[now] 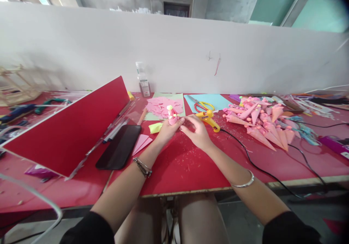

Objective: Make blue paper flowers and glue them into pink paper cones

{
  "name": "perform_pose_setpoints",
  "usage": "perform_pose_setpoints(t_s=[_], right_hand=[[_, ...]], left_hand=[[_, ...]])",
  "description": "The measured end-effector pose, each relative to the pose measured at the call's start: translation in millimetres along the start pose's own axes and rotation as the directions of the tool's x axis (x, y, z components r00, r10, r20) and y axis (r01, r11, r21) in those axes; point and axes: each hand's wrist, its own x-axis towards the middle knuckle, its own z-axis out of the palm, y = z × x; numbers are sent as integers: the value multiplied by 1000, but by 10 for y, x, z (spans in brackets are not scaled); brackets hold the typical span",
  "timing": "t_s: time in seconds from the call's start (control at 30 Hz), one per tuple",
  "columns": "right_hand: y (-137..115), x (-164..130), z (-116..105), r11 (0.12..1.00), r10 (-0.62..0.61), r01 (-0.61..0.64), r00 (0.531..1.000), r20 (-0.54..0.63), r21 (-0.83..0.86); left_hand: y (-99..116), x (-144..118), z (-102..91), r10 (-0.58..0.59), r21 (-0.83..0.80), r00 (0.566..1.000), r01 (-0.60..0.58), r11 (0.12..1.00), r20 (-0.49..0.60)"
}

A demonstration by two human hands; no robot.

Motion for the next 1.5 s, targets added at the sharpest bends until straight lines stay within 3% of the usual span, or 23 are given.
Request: perform_pose_setpoints(t_s=[0.2, 0.47, 0.6, 0.8, 0.93, 1.13, 1.3, 1.5], right_hand=[[-26, 1, -15, 991, -56, 50, 997, -45, -127], [-22, 14, -35, 997, 2, -11, 993, -119, -72], [8, 15, -35, 997, 65, -70, 985, -158, -26], [29, 23, -29, 997, 68, -74, 985, -156, -34], [34, 31, -29, 997, 64, -71, 983, -173, -31], [30, 25, -39, 996, 82, -85, 982, -172, -12], [21, 28, -45, 997, 64, -71, 982, -178, -32], [-1, 24, -42, 999, 39, -43, 983, -182, -17]], left_hand=[[-28, -2, 17, -93, -233, 983, 129, 964, 155], [28, -12, 6, -102, -302, 964, 177, 937, 247], [31, 5, -6, -81, -291, 970, 148, 945, 228], [-35, 52, -27, -45, -261, 993, 73, 963, 109], [-5, 46, -31, 17, -134, 996, -5, 991, 88], [80, 14, -38, 120, 272, 992, -124, 954, 30], [27, 12, -38, 137, 365, 990, -122, 923, -15], [-54, 26, -54, 150, 439, 988, -149, 886, 32]])
